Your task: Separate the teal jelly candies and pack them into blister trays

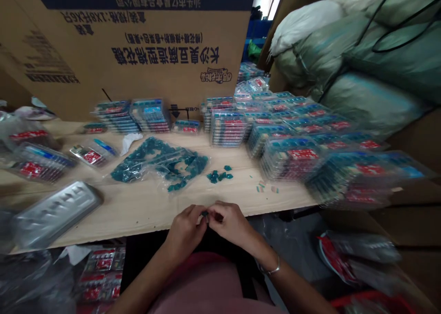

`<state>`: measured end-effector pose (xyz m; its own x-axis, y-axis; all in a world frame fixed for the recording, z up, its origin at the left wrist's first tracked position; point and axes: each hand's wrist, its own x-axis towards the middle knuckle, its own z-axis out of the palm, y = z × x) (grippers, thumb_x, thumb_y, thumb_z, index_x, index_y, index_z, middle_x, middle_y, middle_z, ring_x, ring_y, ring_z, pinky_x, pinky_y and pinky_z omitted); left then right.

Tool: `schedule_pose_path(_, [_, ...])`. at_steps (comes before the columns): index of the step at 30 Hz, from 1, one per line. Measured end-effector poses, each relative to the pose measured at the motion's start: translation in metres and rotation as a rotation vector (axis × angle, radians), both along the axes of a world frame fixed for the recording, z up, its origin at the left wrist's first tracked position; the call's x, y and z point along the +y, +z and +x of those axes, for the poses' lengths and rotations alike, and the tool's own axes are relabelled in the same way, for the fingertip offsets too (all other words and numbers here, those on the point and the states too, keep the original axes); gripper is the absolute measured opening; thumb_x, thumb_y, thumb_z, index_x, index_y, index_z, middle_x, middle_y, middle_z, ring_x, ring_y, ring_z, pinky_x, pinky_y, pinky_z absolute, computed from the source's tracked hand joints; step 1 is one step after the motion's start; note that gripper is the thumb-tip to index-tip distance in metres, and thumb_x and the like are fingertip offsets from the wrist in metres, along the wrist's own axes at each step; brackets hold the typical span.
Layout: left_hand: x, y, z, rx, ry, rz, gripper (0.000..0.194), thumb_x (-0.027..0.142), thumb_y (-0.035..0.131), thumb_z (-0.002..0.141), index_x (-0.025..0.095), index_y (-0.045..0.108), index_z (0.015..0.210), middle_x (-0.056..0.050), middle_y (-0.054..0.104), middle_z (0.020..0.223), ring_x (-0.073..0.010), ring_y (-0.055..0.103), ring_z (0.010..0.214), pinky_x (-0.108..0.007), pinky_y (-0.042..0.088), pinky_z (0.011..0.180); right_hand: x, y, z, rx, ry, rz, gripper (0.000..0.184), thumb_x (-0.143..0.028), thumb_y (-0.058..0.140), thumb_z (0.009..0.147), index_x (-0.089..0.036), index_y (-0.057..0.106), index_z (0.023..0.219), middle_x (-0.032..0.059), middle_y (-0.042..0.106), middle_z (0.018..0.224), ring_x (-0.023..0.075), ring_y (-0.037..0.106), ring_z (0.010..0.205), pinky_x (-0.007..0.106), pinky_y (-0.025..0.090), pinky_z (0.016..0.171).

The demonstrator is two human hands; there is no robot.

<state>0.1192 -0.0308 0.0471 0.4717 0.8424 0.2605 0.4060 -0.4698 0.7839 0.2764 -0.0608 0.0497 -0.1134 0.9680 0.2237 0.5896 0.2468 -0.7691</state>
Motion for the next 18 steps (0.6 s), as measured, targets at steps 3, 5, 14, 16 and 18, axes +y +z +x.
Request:
schedule_pose_path(3, [-0.008,-0.002,-0.005,-0.011,-0.015,-0.028,0.025,0.009,0.046,0.072,0.019,0.064,0.086,-0.003,0.069,0.079,-0.0159,0.064,0.072,-0.026,0.05,0.066,-0.009,0.001,-0.004,-0.025,0.02,-0.004,0.016,-0.004,0.052,0.068,-0.018,0.059,0.062,-0.002,0.057,0.059,0.0096,0.049,0.054,0.02,0.035,0.052])
schedule_pose_path(5, [-0.011,-0.003,-0.008,-0.079,-0.042,-0.193,0.025,0.009,0.046,0.071,0.019,0.064,0.084,-0.002,0.069,0.076,-0.0146,0.064,0.07,-0.024,0.049,0.065,-0.014,-0.001,-0.006,0.046,0.021,-0.052,0.016,-0.006,0.052,0.069,-0.018,0.06,0.063,-0.0024,0.057,0.058,0.0096,0.049,0.054,0.021,0.035,0.053])
schedule_pose_path(14, [-0.02,-0.013,-0.016,-0.281,-0.054,-0.42,0.007,0.021,0.058,0.075,0.017,0.063,0.072,-0.001,0.06,0.069,-0.0128,0.059,0.063,-0.024,0.047,0.06,-0.032,-0.037,-0.014,0.832,0.024,-0.486,0.027,-0.042,0.068,0.071,-0.018,0.056,0.073,-0.0026,0.058,0.065,0.0092,0.052,0.055,0.022,0.042,0.056])
schedule_pose_path(16, [-0.02,-0.014,-0.019,-0.206,-0.085,-0.343,0.006,0.02,0.057,0.075,0.017,0.062,0.072,0.0,0.059,0.069,-0.0125,0.058,0.062,-0.024,0.046,0.059,-0.034,-0.04,-0.011,0.807,0.047,-0.462,0.028,-0.043,0.069,0.07,-0.018,0.056,0.072,-0.0029,0.057,0.064,0.0093,0.051,0.054,0.022,0.042,0.055])
schedule_pose_path(18, [-0.013,-0.016,-0.022,-0.074,-0.094,-0.197,0.011,0.017,0.06,0.073,0.019,0.063,0.084,-0.002,0.062,0.08,-0.0156,0.059,0.074,-0.027,0.048,0.066,-0.028,-0.036,-0.003,0.625,0.047,-0.32,0.021,-0.037,0.067,0.075,-0.019,0.057,0.072,-0.0017,0.058,0.065,0.011,0.053,0.058,0.023,0.043,0.056])
